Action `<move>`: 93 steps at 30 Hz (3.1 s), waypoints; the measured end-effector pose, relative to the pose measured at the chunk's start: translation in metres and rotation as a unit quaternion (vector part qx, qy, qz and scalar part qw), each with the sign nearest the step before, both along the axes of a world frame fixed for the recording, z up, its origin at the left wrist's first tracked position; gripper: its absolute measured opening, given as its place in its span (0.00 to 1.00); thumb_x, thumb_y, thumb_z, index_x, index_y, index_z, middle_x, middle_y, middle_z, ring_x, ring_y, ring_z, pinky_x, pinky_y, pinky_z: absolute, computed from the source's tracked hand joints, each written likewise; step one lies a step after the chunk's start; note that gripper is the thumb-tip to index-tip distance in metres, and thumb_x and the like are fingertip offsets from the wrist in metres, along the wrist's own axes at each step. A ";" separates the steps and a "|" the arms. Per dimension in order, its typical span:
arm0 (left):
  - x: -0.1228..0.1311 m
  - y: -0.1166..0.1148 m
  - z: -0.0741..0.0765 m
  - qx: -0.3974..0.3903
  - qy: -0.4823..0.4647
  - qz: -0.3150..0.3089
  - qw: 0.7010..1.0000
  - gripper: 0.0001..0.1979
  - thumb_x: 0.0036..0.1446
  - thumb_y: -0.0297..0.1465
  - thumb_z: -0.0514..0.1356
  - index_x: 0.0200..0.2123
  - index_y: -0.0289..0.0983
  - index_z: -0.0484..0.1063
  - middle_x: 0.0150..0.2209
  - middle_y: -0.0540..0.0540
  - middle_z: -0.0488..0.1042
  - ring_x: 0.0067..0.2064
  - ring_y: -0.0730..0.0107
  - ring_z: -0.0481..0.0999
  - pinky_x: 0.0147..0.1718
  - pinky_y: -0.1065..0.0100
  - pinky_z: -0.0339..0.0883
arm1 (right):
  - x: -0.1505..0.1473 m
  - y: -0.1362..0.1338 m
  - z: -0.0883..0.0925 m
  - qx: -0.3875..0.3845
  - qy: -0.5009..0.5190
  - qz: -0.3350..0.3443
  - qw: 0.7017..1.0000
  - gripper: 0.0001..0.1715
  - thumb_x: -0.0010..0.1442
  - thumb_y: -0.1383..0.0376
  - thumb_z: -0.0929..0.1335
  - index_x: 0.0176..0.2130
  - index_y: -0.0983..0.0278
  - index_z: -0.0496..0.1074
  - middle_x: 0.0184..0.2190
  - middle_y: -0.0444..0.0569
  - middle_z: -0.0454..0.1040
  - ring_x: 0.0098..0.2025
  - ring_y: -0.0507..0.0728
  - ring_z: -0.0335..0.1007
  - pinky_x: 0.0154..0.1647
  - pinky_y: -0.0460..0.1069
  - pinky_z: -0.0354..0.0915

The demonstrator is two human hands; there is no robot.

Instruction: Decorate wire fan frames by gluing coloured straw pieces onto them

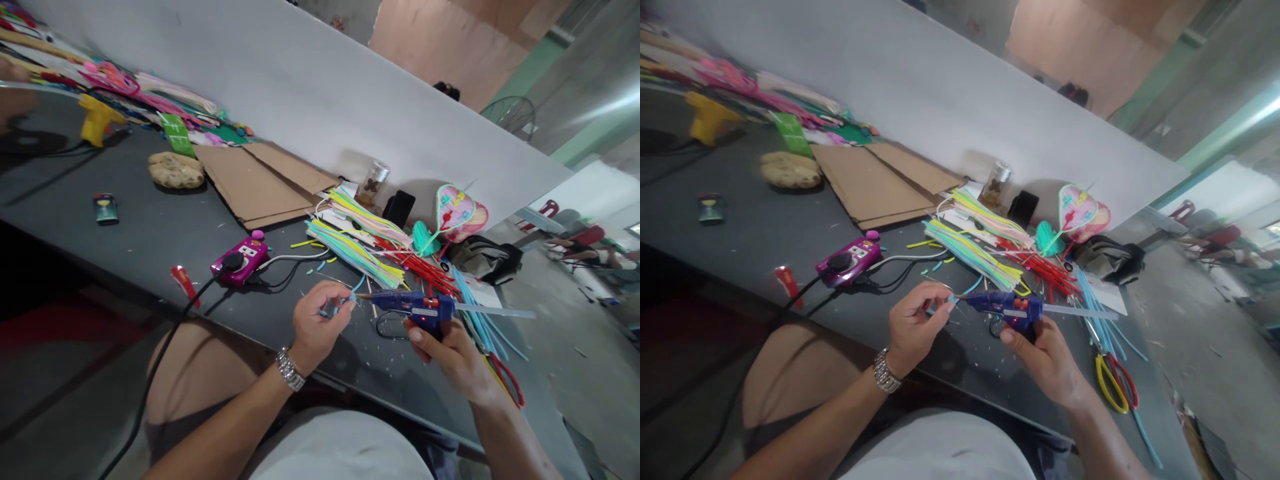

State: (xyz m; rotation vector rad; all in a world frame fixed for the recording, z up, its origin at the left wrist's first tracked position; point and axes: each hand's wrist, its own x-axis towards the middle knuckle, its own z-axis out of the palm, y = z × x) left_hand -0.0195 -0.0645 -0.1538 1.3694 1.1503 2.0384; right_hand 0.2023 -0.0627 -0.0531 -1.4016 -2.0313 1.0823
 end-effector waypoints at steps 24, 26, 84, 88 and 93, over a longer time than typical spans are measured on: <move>-0.007 -0.001 0.001 0.008 -0.002 -0.074 0.997 0.05 0.55 0.23 0.65 0.34 0.38 0.78 0.33 0.47 0.78 0.31 0.72 0.73 0.31 0.70 0.68 | 0.010 0.026 0.025 -0.016 -0.084 0.076 0.993 0.39 0.61 0.37 0.67 0.18 0.65 0.68 0.19 0.46 0.65 0.23 0.50 0.60 0.24 0.47 0.56; -0.007 -0.001 0.001 0.010 -0.007 -0.077 0.997 0.05 0.55 0.23 0.65 0.34 0.38 0.78 0.32 0.47 0.78 0.31 0.72 0.73 0.31 0.70 0.69 | 0.009 0.026 0.025 -0.013 -0.086 0.078 0.993 0.39 0.61 0.37 0.67 0.18 0.65 0.68 0.19 0.47 0.66 0.23 0.51 0.61 0.24 0.48 0.56; -0.003 0.009 -0.006 -0.033 -0.004 0.062 0.998 0.06 0.53 0.31 0.68 0.34 0.36 0.77 0.33 0.48 0.78 0.27 0.76 0.70 0.26 0.73 0.64 | 0.090 -0.026 -0.038 -0.044 0.470 -0.351 0.809 0.21 0.46 0.60 0.79 0.35 0.61 0.69 0.27 0.39 0.68 0.19 0.45 0.56 0.16 0.41 0.53; -0.006 0.012 -0.008 -0.045 0.013 0.087 0.995 0.08 0.51 0.33 0.69 0.33 0.36 0.77 0.31 0.49 0.78 0.28 0.74 0.72 0.28 0.71 0.68 | 0.113 -0.030 -0.063 -0.088 0.461 -0.439 0.766 0.22 0.45 0.60 0.79 0.32 0.61 0.66 0.25 0.38 0.69 0.20 0.45 0.58 0.15 0.40 0.54; -0.002 0.011 -0.002 -0.036 0.027 0.110 0.993 0.07 0.48 0.31 0.71 0.32 0.37 0.78 0.30 0.50 0.78 0.29 0.71 0.73 0.29 0.69 0.70 | 0.123 -0.029 -0.087 -0.143 0.455 -0.485 0.733 0.16 0.50 0.61 0.78 0.30 0.63 0.68 0.20 0.40 0.68 0.18 0.47 0.61 0.14 0.41 0.57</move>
